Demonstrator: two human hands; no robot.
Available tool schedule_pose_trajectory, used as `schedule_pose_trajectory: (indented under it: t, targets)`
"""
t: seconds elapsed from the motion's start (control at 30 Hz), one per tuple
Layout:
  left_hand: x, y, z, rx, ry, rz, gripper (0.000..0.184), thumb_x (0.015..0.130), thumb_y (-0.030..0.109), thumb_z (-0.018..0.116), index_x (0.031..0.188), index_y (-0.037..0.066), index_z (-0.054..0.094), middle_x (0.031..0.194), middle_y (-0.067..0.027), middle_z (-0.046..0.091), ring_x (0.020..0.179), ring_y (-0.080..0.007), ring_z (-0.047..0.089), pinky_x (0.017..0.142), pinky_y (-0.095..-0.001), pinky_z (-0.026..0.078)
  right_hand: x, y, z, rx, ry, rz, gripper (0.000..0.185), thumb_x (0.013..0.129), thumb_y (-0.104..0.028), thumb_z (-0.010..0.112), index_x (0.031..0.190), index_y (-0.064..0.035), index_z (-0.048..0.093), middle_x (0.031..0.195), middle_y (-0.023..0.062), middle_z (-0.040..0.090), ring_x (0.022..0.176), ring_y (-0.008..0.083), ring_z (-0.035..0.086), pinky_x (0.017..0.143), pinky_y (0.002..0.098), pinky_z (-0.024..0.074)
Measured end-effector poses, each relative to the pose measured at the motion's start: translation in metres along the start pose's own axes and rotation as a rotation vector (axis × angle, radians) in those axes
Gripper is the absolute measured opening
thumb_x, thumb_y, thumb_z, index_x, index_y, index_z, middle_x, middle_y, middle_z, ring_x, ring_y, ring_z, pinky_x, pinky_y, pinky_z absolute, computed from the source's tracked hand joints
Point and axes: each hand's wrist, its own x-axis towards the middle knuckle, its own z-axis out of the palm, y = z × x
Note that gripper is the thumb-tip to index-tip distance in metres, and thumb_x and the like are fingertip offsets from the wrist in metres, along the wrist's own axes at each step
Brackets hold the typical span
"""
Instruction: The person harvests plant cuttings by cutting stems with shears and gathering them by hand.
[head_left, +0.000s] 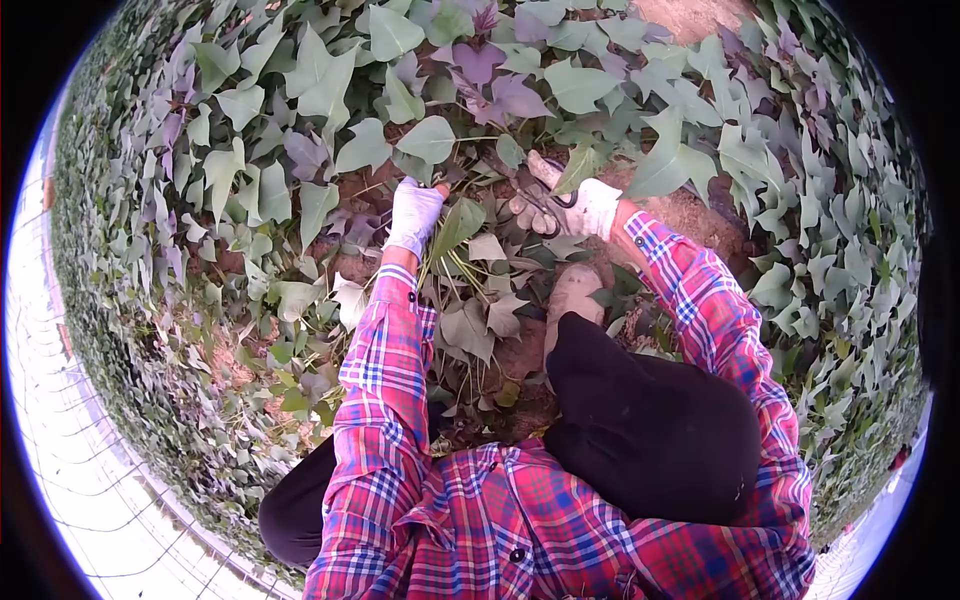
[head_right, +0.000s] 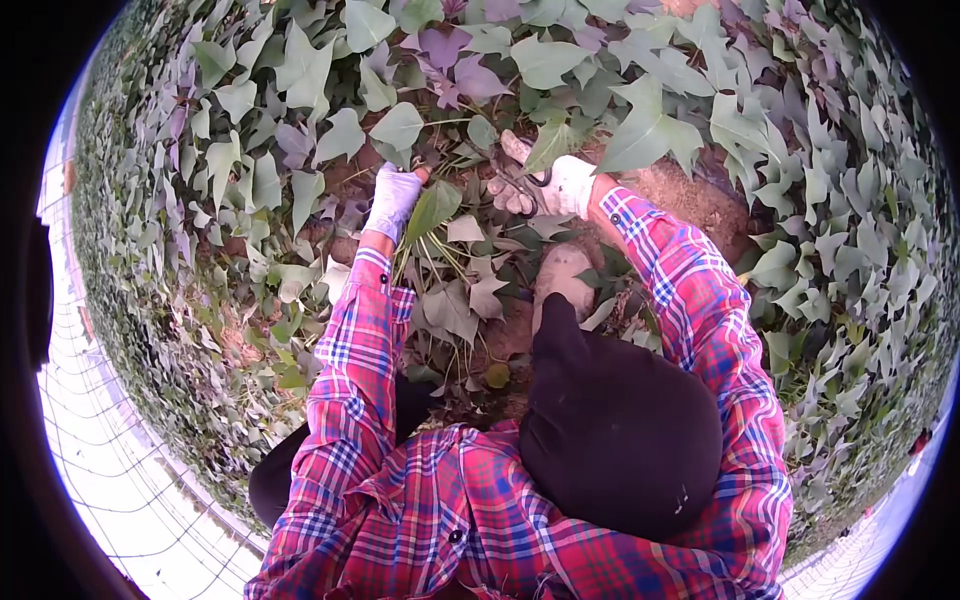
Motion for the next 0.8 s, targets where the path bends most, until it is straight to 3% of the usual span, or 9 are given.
schedule_pose_trajectory:
  t: [0.1,0.2,0.23,0.33,0.4,0.43,0.53,0.63,0.8]
  targets:
    - [0.021,-0.025,0.010,0.019,0.002,0.055,0.027,0.073,0.017,0.069,0.084,-0.005,0.059,0.079,-0.0157,0.065,0.071,-0.0219,0.061,0.070,-0.0306,0.048,0.000,0.014,-0.002,-0.254,0.469,-0.257,0.015,0.088,-0.006,0.047,0.083,-0.0005,0.060,0.061,0.0103,0.048,0.044,0.0252,0.044,0.042,0.0401,0.0359]
    - [0.038,-0.030,0.016,0.710,-0.101,0.101,0.034,0.077,0.035,0.066,0.076,0.001,0.063,0.074,-0.0195,0.064,0.072,-0.0310,0.063,0.068,-0.0362,0.050,-0.010,0.014,0.060,-0.359,0.444,-0.324,0.016,0.088,-0.006,0.047,0.084,0.0010,0.061,0.061,0.0120,0.049,0.046,0.0270,0.045,0.043,0.0412,0.0381]
    - [0.037,-0.026,0.015,0.711,-0.105,0.103,0.034,0.077,0.035,0.066,0.076,0.001,0.063,0.074,-0.0195,0.064,0.072,-0.0310,0.063,0.068,-0.0362,0.050,0.005,0.011,0.029,-0.940,0.590,-0.272,0.018,0.088,-0.008,0.046,0.090,0.0009,0.062,0.064,0.0132,0.053,0.049,0.0270,0.048,0.048,0.0417,0.0413]
    - [0.023,-0.003,0.015,0.549,0.159,0.254,0.030,0.072,0.029,0.073,0.074,0.000,0.064,0.070,-0.0155,0.065,0.071,-0.0308,0.064,0.069,-0.0368,0.049,0.049,0.011,0.008,-0.169,0.232,-0.350,0.030,0.091,-0.020,0.036,0.092,-0.0056,0.063,0.071,0.0107,0.060,0.060,0.0251,0.055,0.055,0.0406,0.0455]
    - [0.041,-0.014,0.014,0.524,0.039,0.034,0.031,0.069,0.022,0.075,0.085,-0.001,0.063,0.076,-0.0140,0.066,0.073,-0.0278,0.063,0.072,-0.0349,0.048,0.036,0.008,0.062,-0.117,0.201,-0.322,0.028,0.091,-0.022,0.040,0.093,-0.0057,0.062,0.071,0.0092,0.059,0.060,0.0233,0.055,0.054,0.0389,0.0454]
    - [0.033,-0.008,0.012,0.356,0.065,0.286,0.039,0.066,0.024,0.077,0.089,-0.003,0.062,0.080,-0.0178,0.066,0.072,-0.0326,0.064,0.068,-0.0365,0.050,0.025,0.008,0.091,-0.072,0.170,-0.293,0.026,0.091,-0.023,0.043,0.094,-0.0058,0.062,0.071,0.0077,0.059,0.060,0.0215,0.055,0.054,0.0371,0.0453]
    - [0.030,-0.015,0.009,0.324,0.123,0.234,0.037,0.069,0.015,0.074,0.100,0.001,0.061,0.089,-0.0125,0.067,0.078,-0.0291,0.064,0.073,-0.0354,0.050,0.003,0.005,0.187,0.058,0.074,-0.204,0.025,0.091,-0.029,0.053,0.098,-0.0062,0.061,0.071,0.0032,0.059,0.062,0.0163,0.054,0.052,0.0319,0.0451]
    - [0.039,-0.039,0.016,0.053,0.213,0.489,0.039,0.070,0.008,0.072,0.107,0.002,0.059,0.096,-0.0094,0.067,0.083,-0.0246,0.064,0.078,-0.0323,0.049,0.011,0.006,0.165,-0.009,0.112,-0.247,0.029,0.091,-0.032,0.054,0.095,-0.0032,0.059,0.071,0.0008,0.058,0.057,0.0120,0.052,0.047,0.0247,0.0412]
    - [0.018,-0.030,0.002,-0.086,0.081,0.243,0.038,0.072,0.002,0.070,0.108,0.000,0.058,0.099,-0.0079,0.066,0.086,-0.0186,0.061,0.080,-0.0296,0.048,0.007,0.006,0.165,-0.016,0.081,-0.118,0.031,0.092,-0.036,0.053,0.085,-0.0059,0.059,0.066,-0.0019,0.055,0.049,0.0057,0.047,0.041,0.0182,0.0334]
